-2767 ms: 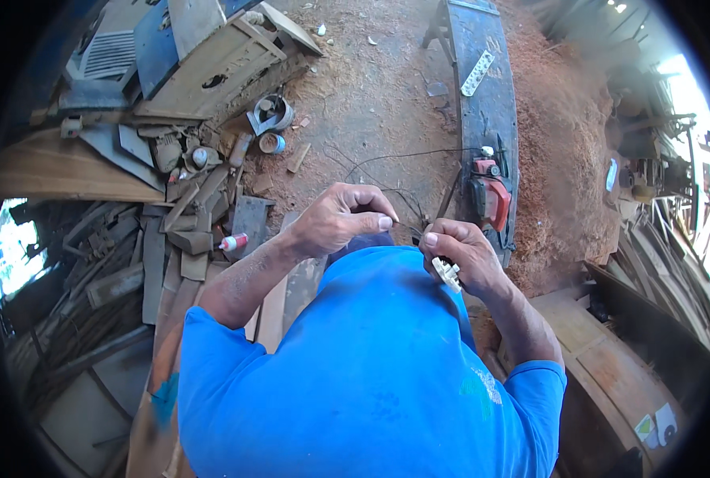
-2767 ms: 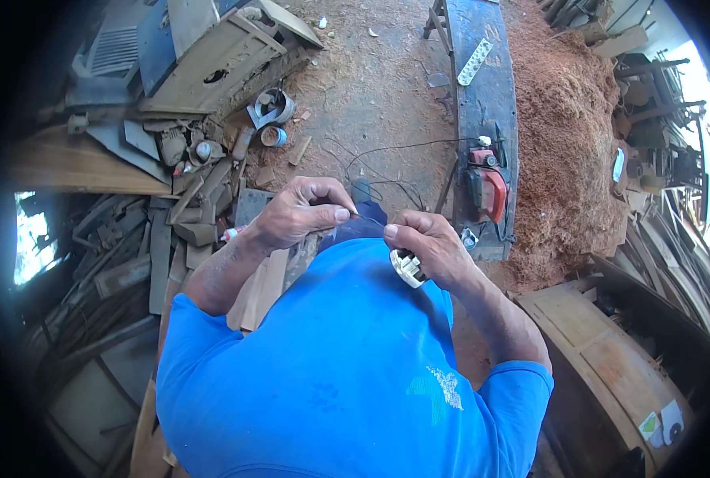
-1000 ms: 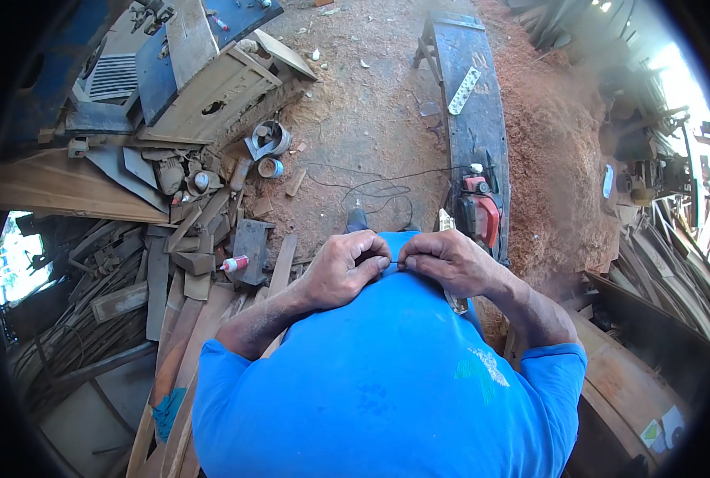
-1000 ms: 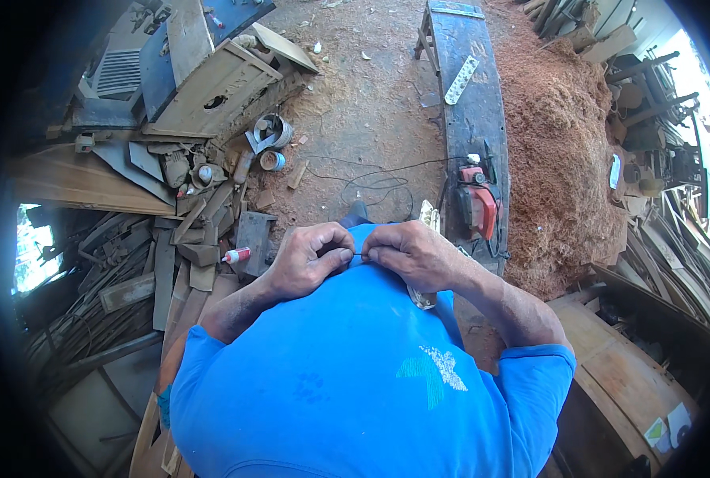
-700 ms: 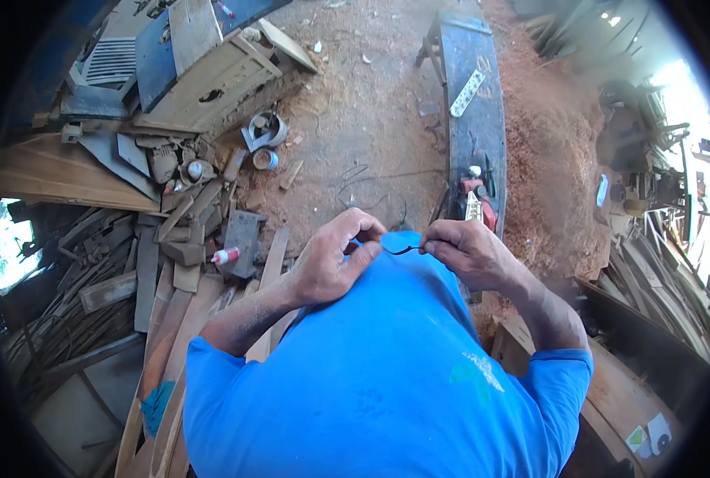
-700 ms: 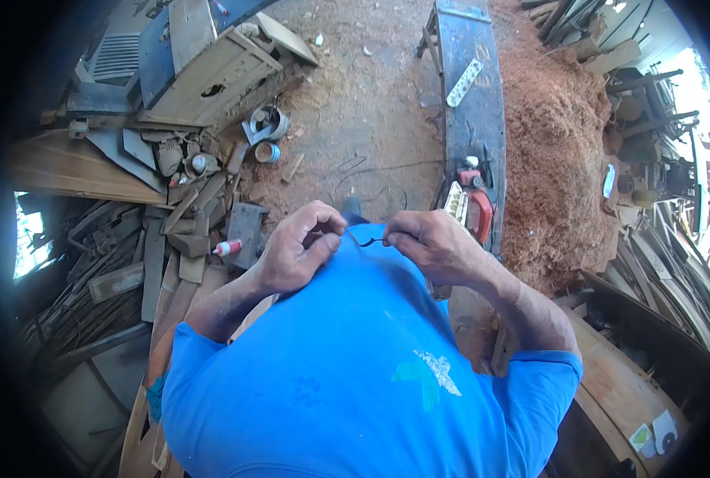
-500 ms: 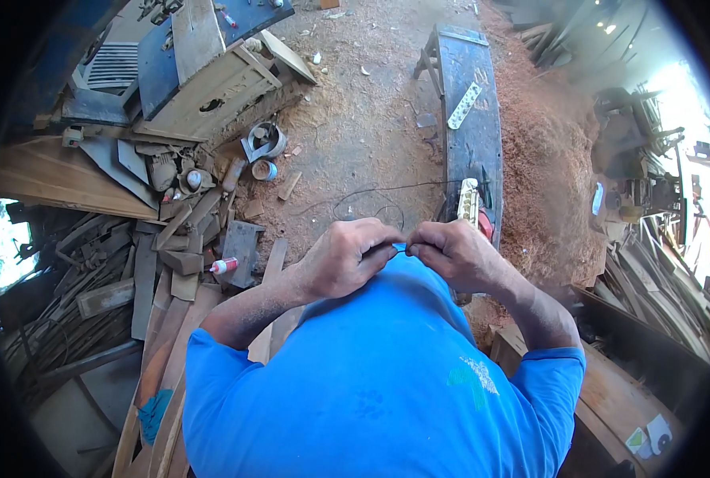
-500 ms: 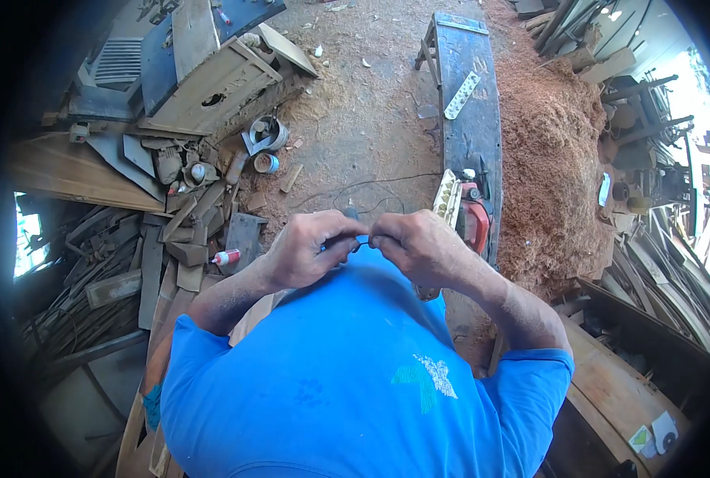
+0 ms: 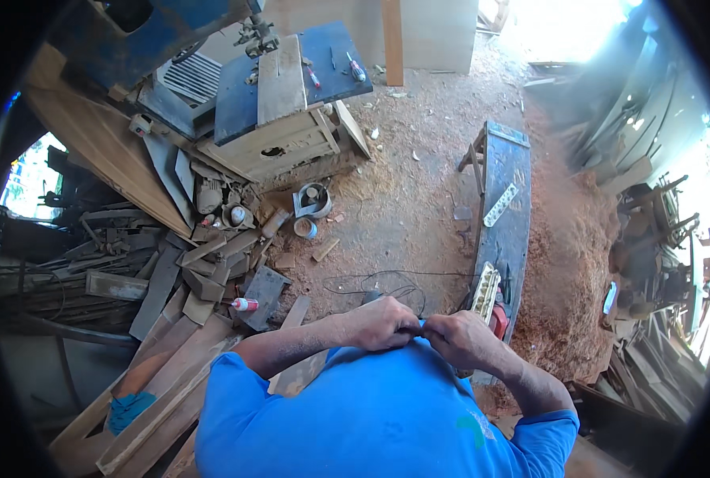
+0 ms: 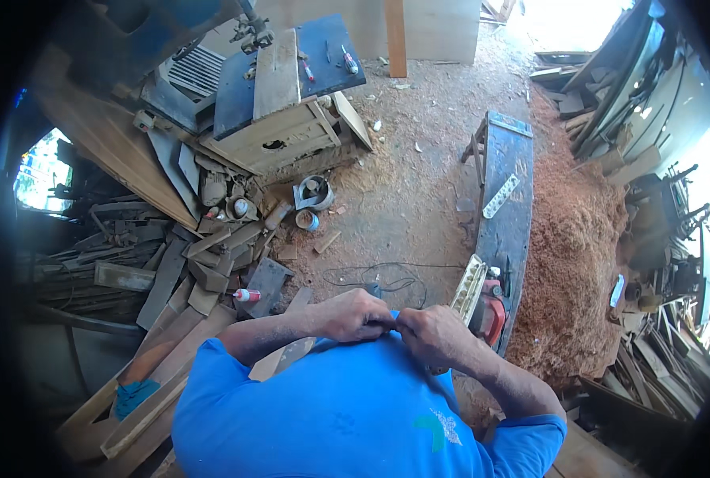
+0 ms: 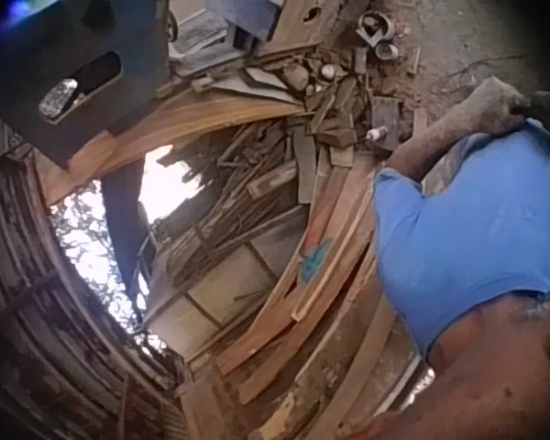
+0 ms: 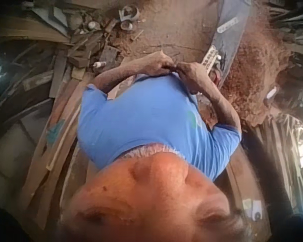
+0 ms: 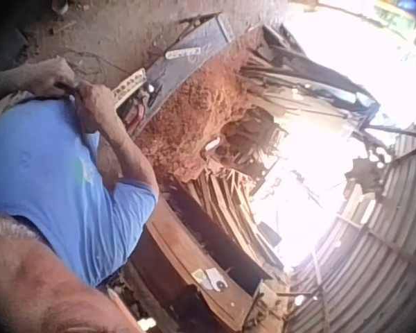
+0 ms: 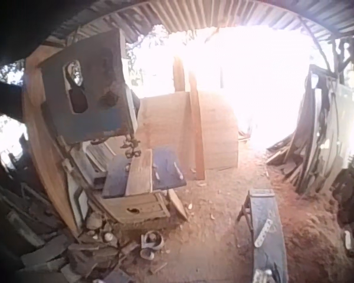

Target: The person uses a screwdriver to tighten components on a small plastic electronic housing and later uses pliers to work with thin wires at a woodworking bench.

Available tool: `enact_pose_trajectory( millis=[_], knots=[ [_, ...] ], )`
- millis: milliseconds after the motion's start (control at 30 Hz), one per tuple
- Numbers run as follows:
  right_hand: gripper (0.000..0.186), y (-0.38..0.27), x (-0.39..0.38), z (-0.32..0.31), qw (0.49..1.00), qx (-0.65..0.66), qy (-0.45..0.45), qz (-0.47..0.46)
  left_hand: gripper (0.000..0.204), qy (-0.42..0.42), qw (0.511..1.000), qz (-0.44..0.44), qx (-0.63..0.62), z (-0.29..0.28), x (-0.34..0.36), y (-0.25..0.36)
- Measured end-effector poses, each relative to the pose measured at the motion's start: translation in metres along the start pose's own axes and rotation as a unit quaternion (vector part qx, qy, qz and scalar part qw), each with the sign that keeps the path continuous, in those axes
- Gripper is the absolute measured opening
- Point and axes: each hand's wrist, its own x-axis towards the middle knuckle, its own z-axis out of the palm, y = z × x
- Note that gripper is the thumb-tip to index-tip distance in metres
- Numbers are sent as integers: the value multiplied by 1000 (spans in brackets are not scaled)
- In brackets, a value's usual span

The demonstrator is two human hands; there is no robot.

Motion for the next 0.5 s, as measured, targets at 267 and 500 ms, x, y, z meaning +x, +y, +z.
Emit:
enact_pose_trajectory(
  millis=[267,500],
  knots=[
    [16,-8,11,8,998,-14,-64,1,14,76,991,-94,-58,18,-21,-3],
    [20,-7,11,11,993,114,-19,-8,10,245,968,-34,-26,41,-33,-5]
  ],
)
